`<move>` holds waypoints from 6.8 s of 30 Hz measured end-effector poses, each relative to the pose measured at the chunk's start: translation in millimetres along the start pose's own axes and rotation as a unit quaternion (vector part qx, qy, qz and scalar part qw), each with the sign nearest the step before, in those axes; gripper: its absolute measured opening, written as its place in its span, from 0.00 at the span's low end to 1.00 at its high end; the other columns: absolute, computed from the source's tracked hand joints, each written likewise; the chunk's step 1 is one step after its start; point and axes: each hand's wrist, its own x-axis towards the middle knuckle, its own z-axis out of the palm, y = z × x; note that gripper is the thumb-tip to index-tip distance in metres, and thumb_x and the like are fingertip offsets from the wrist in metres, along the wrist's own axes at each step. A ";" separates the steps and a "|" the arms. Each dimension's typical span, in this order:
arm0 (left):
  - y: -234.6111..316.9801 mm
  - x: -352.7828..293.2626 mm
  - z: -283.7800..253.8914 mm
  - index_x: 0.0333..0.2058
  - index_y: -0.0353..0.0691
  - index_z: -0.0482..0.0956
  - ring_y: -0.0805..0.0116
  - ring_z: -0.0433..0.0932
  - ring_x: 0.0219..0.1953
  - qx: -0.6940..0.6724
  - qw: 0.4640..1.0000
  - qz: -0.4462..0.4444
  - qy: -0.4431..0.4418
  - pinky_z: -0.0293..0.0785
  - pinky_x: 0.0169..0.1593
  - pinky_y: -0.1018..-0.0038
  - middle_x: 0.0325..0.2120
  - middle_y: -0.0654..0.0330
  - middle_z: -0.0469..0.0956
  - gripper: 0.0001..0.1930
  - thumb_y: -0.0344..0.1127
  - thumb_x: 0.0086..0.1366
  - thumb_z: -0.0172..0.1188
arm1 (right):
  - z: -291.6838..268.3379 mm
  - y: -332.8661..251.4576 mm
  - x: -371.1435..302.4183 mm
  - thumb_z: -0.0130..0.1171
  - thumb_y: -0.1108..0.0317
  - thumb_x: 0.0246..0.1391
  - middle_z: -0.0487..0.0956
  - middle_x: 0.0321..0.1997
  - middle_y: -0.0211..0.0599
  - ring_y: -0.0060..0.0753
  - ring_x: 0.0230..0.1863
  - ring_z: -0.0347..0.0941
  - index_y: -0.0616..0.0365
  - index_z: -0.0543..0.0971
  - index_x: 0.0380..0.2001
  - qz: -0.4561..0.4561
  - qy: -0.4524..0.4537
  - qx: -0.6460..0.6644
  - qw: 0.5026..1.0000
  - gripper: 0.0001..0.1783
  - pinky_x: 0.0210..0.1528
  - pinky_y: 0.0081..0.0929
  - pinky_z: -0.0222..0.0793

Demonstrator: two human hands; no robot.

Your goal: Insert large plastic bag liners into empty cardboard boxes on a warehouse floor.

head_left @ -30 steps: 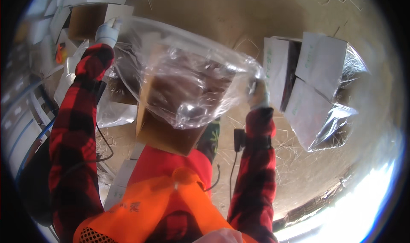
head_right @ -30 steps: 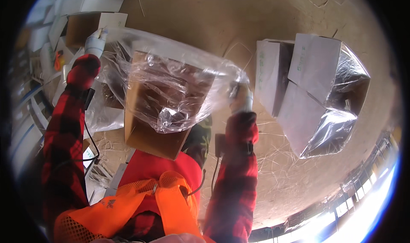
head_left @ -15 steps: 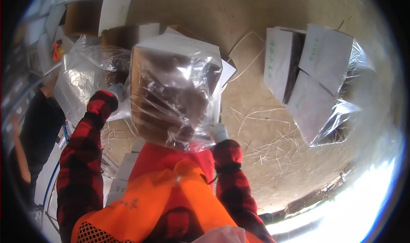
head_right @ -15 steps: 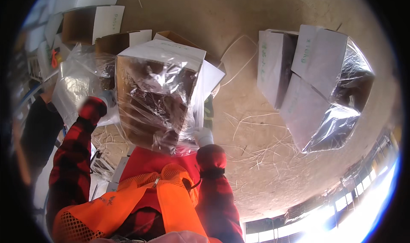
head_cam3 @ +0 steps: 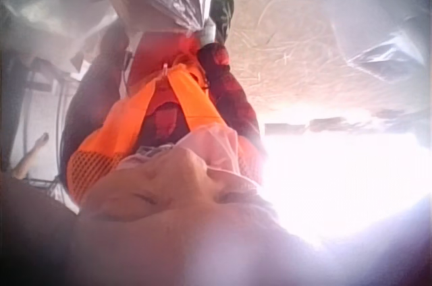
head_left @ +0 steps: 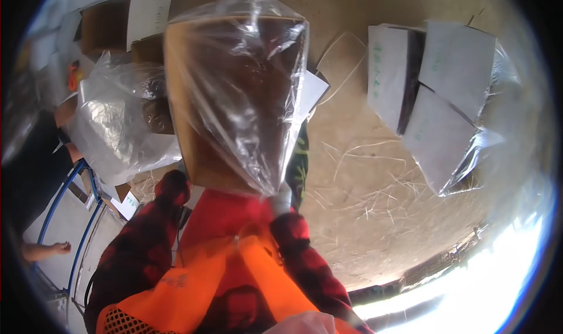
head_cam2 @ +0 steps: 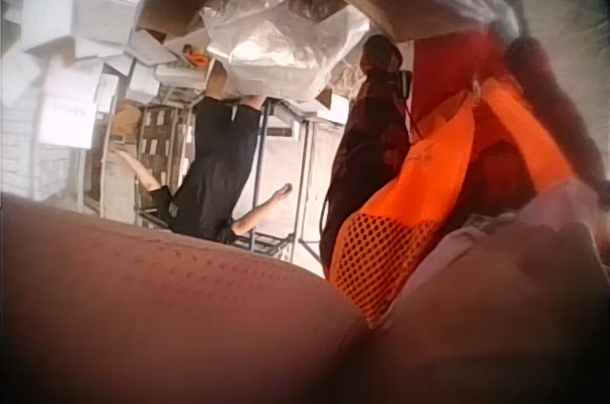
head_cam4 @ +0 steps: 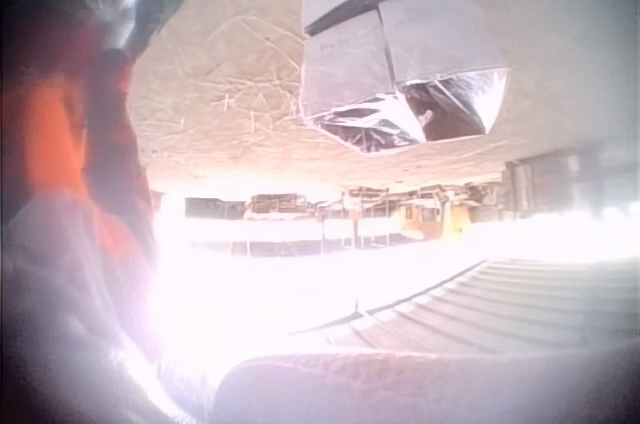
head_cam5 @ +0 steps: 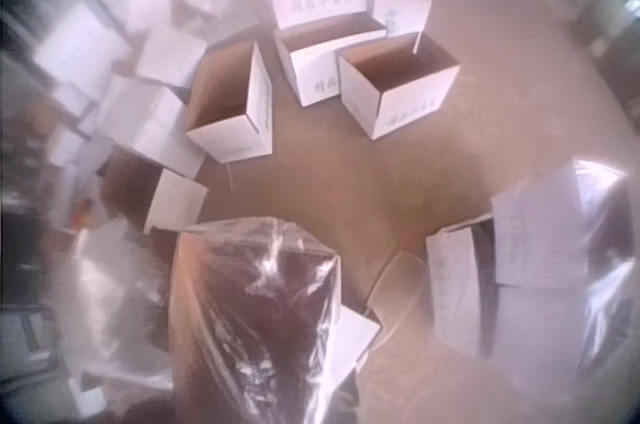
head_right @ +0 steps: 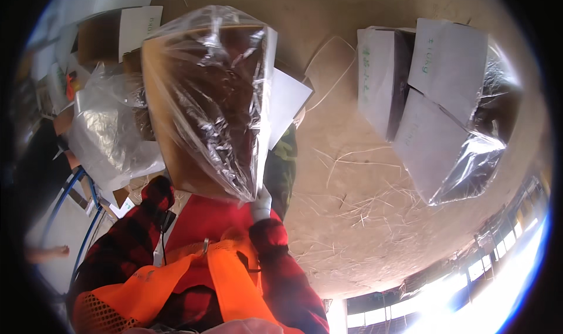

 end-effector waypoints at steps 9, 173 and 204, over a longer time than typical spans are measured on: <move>101.7 144.0 19.0 0.51 0.43 0.83 0.63 0.83 0.47 -0.140 0.980 0.098 0.103 0.79 0.53 0.63 0.42 0.56 0.84 0.15 0.40 0.69 0.61 | -72.1 -56.9 256.3 0.63 0.62 0.65 0.86 0.52 0.43 0.50 0.55 0.82 0.58 0.80 0.60 -0.100 -0.185 -0.212 0.954 0.22 0.61 0.43 0.75; 222.1 -607.3 53.7 0.46 0.46 0.83 0.44 0.80 0.48 -0.016 0.807 0.387 0.447 0.75 0.55 0.52 0.43 0.52 0.83 0.14 0.34 0.61 0.68 | -20.1 -353.8 -621.1 0.71 0.62 0.59 0.86 0.37 0.31 0.25 0.42 0.80 0.60 0.87 0.43 -0.427 -0.228 -0.187 0.855 0.14 0.52 0.27 0.74; 320.5 -852.7 -70.3 0.54 0.37 0.87 0.74 0.85 0.47 -0.023 0.670 0.738 0.076 0.81 0.54 0.72 0.47 0.61 0.88 0.13 0.27 0.73 0.63 | -108.8 -328.3 -752.6 0.68 0.78 0.58 0.83 0.45 0.34 0.25 0.43 0.80 0.65 0.79 0.58 -0.598 -0.082 -0.136 0.786 0.24 0.47 0.24 0.77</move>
